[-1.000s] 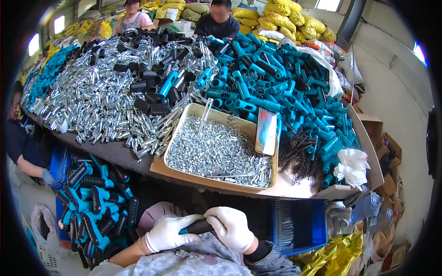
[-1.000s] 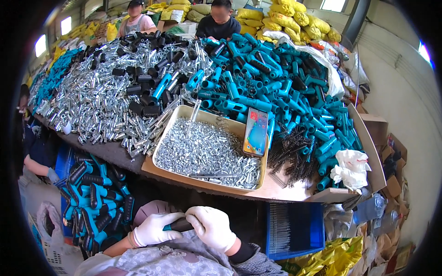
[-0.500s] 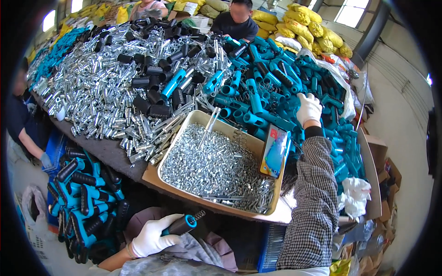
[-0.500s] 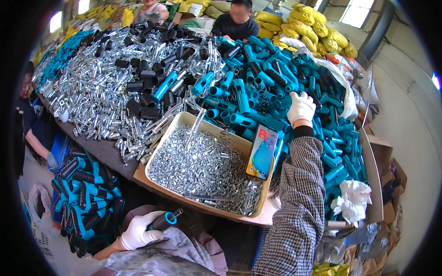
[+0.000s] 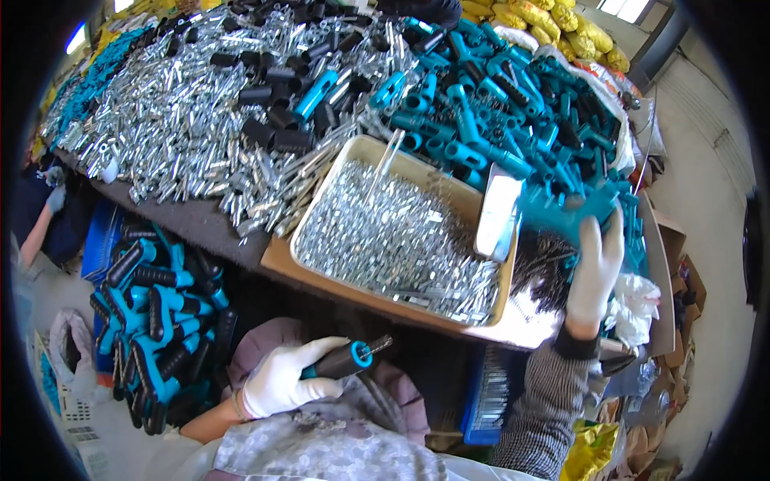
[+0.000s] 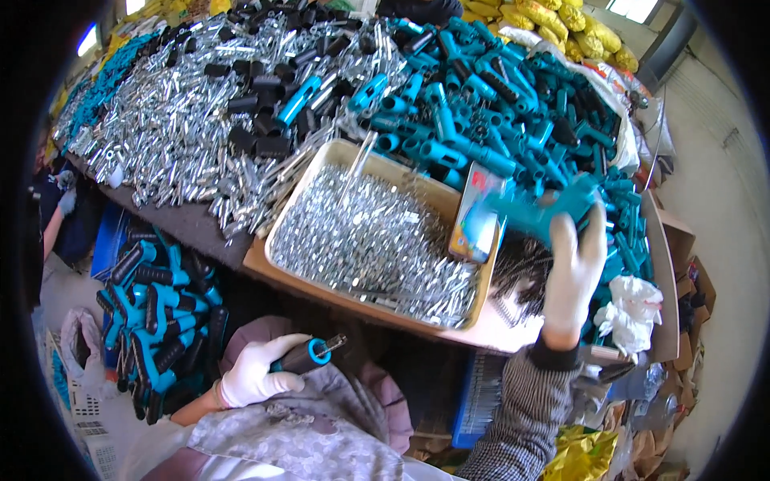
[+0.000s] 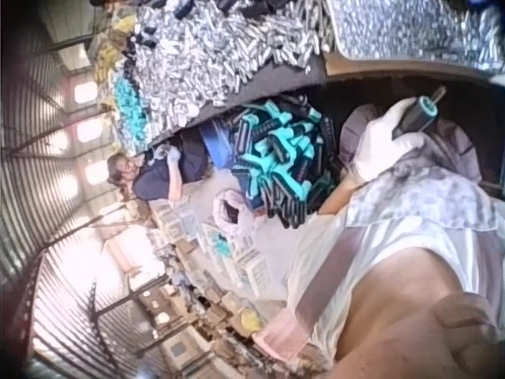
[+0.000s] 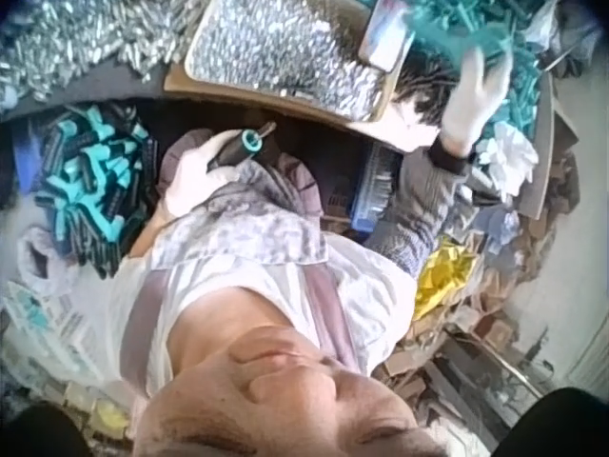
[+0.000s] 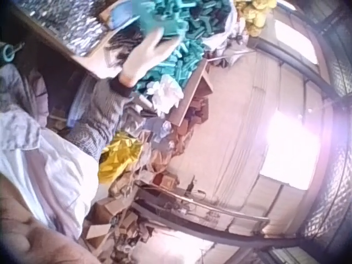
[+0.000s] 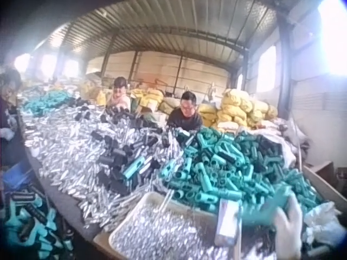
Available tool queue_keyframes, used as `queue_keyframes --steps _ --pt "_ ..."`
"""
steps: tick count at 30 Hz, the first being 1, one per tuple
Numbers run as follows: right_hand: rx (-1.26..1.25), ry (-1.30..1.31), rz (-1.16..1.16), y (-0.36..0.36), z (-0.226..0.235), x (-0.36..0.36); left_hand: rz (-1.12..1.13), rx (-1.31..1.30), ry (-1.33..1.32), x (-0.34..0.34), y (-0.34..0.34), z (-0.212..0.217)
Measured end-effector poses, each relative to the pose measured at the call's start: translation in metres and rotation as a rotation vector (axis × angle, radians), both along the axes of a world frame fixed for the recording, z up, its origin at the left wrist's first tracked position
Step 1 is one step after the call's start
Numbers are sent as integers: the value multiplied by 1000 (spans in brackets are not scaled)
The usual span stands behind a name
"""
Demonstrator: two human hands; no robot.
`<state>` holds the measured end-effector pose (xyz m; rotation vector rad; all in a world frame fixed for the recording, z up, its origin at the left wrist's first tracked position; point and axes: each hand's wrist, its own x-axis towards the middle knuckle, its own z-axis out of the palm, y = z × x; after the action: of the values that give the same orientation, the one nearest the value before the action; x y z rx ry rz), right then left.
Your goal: Assembling mechanical handle components by inserting internal parts like springs and metal tubes into plastic housings.
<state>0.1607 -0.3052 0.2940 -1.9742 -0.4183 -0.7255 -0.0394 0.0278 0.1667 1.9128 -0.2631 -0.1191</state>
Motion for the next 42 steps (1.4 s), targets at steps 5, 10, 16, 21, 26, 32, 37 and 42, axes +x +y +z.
queue_keyframes --steps 5,10,16,21,26,32,37,42 --pt "452 776 448 42 -77 -143 -23 13 -105 -15 -1 -2" --pt "558 993 533 53 -105 -185 -59 141 -189 -31 4 -13" --pt "187 1154 617 50 -71 -171 -117 362 -307 -47 16 -6" --pt "118 1167 635 51 -64 -160 -112 484 -388 -43 22 4" --pt "106 1250 674 57 -66 -154 -183 597 -404 -35 26 14" --pt "-616 382 702 83 -80 -174 -367 386 -182 -20 28 17" --pt "-883 -468 712 78 -101 -171 -571 111 248 -2 33 3" --pt "-885 -585 921 72 -108 -166 -746 215 571 8 26 11"
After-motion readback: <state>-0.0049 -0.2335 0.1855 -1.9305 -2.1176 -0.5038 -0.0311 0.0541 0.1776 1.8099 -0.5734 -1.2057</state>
